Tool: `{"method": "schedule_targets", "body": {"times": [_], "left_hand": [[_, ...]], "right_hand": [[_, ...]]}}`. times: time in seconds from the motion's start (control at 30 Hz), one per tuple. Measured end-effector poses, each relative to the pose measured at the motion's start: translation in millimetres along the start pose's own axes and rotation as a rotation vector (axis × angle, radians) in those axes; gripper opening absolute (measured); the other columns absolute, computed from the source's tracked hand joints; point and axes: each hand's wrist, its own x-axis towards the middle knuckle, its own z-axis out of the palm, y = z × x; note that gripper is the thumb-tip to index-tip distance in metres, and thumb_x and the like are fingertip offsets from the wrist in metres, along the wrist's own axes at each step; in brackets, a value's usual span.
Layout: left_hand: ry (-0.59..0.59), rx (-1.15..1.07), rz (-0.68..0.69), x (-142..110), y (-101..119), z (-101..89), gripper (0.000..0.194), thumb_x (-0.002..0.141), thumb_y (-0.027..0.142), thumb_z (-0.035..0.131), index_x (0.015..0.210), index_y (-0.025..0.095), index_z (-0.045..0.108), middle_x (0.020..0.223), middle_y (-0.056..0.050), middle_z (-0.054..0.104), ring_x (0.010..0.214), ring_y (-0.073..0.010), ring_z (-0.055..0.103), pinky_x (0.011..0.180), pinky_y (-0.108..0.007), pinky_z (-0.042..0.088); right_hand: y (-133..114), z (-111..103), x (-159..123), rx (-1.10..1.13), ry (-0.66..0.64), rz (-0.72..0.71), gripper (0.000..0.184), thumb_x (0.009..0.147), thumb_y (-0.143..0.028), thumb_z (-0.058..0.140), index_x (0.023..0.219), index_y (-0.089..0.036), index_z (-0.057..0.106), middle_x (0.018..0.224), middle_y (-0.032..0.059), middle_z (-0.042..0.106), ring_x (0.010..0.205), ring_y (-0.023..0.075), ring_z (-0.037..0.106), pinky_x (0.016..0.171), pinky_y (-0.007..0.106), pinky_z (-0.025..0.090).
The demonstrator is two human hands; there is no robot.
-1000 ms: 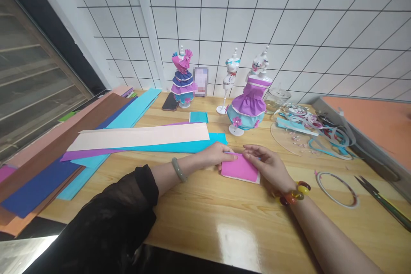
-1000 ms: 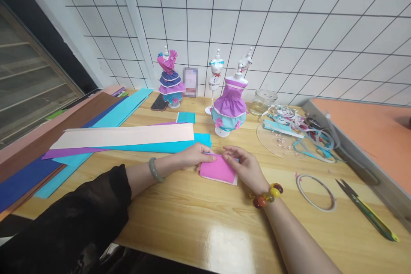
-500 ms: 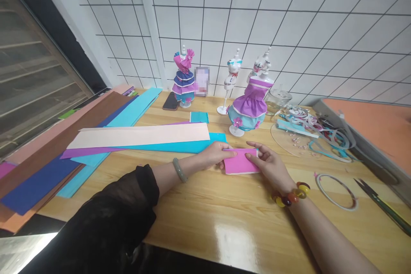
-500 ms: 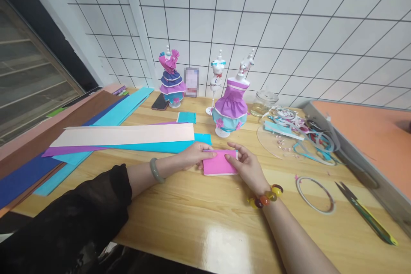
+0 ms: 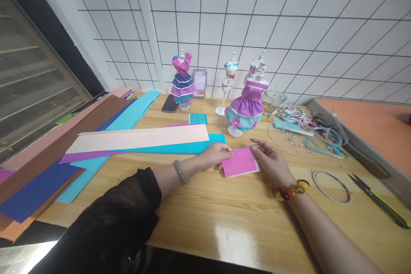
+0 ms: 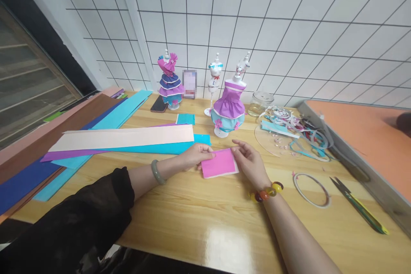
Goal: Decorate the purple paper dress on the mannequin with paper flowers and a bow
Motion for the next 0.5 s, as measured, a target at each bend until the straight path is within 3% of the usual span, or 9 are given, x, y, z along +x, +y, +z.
{"method": "schedule_targets", "body": {"times": [0.1, 0.23, 0.33, 0.43, 0.5], "left_hand": [[0.013, 0.008, -0.02, -1.6, 2.6, 0.5, 0.021, 0.073, 0.035, 0.06, 0.074, 0.014, 0.053, 0.047, 0.005, 0.052, 0.031, -0.0053, 0.042, 0.031, -0.016, 0.028], [0.026, 0.016, -0.033, -2.0, 4.4, 0.9, 0.019, 0.074, 0.032, 0.058, 0.074, 0.014, 0.053, 0.047, 0.004, 0.051, 0.03, -0.0049, 0.042, 0.03, -0.016, 0.026], [0.027, 0.005, -0.034, -0.2, 2.1, 0.4, 0.02, 0.073, 0.033, 0.059, 0.075, 0.014, 0.053, 0.05, 0.004, 0.052, 0.031, -0.0045, 0.042, 0.03, -0.016, 0.027], [0.024, -0.019, -0.033, 1.7, -1.1, -0.3, 0.021, 0.073, 0.033, 0.06, 0.076, 0.014, 0.052, 0.053, 0.003, 0.053, 0.033, -0.0049, 0.044, 0.032, -0.016, 0.031], [0.021, -0.027, -0.03, 2.5, -2.5, -0.7, 0.022, 0.072, 0.035, 0.06, 0.076, 0.014, 0.053, 0.053, 0.003, 0.053, 0.034, -0.0057, 0.045, 0.033, -0.017, 0.033]], "right_hand": [[-7.5, -9.0, 1.1, -0.198, 0.004, -0.053, 0.046, 0.077, -0.041, 0.058, 0.114, -0.016, 0.053, 0.086, 0.0061, 0.064, 0.071, 0.0158, 0.061, 0.065, 0.029, 0.049], [-29.2, -39.0, 1.1, -0.779, -0.073, -0.085, 0.037, 0.08, -0.038, 0.051, 0.109, -0.017, 0.06, 0.097, 0.01, 0.067, 0.084, 0.0211, 0.064, 0.075, 0.032, 0.048], [-38.7, -82.9, -1.8, -1.253, 0.04, -0.025, 0.035, 0.083, -0.037, 0.043, 0.106, -0.02, 0.063, 0.101, 0.0092, 0.068, 0.092, 0.0237, 0.063, 0.076, 0.032, 0.046], [-27.4, -142.5, -11.6, -1.394, 0.19, 0.116, 0.039, 0.081, -0.034, 0.04, 0.103, -0.014, 0.065, 0.098, 0.0215, 0.067, 0.085, 0.0343, 0.063, 0.065, 0.041, 0.044], [-9.2, -182.2, -22.4, -1.568, 0.286, 0.271, 0.037, 0.079, -0.03, 0.039, 0.099, -0.016, 0.067, 0.096, 0.0229, 0.067, 0.079, 0.0319, 0.065, 0.06, 0.038, 0.043]]}}
